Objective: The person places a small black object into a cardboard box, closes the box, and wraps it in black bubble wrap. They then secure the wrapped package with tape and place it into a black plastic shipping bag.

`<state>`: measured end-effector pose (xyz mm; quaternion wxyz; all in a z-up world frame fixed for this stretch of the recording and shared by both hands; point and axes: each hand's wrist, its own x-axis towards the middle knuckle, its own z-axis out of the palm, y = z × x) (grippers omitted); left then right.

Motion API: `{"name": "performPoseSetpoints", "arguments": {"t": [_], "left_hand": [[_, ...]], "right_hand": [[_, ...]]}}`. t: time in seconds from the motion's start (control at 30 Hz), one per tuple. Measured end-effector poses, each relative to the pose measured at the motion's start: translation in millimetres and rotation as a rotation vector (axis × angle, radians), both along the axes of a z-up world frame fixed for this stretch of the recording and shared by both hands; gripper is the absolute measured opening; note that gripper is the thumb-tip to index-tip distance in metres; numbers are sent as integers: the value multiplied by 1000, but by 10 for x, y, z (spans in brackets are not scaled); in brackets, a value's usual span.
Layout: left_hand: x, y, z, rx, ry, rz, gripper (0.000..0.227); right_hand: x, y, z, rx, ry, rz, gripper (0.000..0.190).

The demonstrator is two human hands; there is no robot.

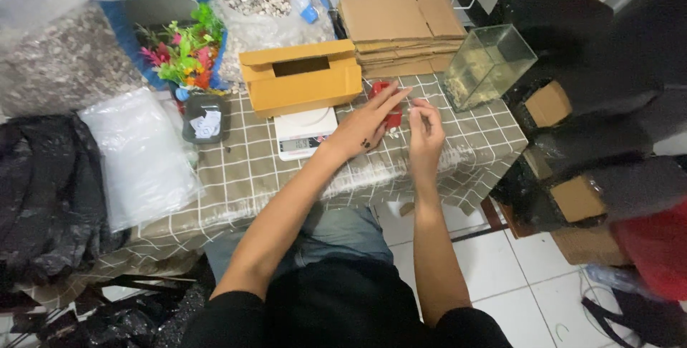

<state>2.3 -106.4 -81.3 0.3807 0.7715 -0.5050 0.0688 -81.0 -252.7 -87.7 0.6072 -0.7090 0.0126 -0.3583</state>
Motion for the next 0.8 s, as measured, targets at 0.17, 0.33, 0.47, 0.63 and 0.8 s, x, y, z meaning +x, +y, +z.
{"name": "performPoseSetpoints", "arguments": {"t": [0.17,0.33,0.47,0.63,0.8], "left_hand": [[-295,321,425,-180,128,61,63],[-614,662,798,-338,342,164,68],[-579,770,743,-468,410,213,64],[-590,884,754,-575,432,237,60],[-635,995,730,-630,417,298,58]], "right_hand": [[-140,350,343,25,-44,135,20],[19,496,257,45,-91,359,28],[71,613,379,35,-111,465,29],[175,635,374,28,-126,473,30],[166,727,405,70,-116,511,31]]}}
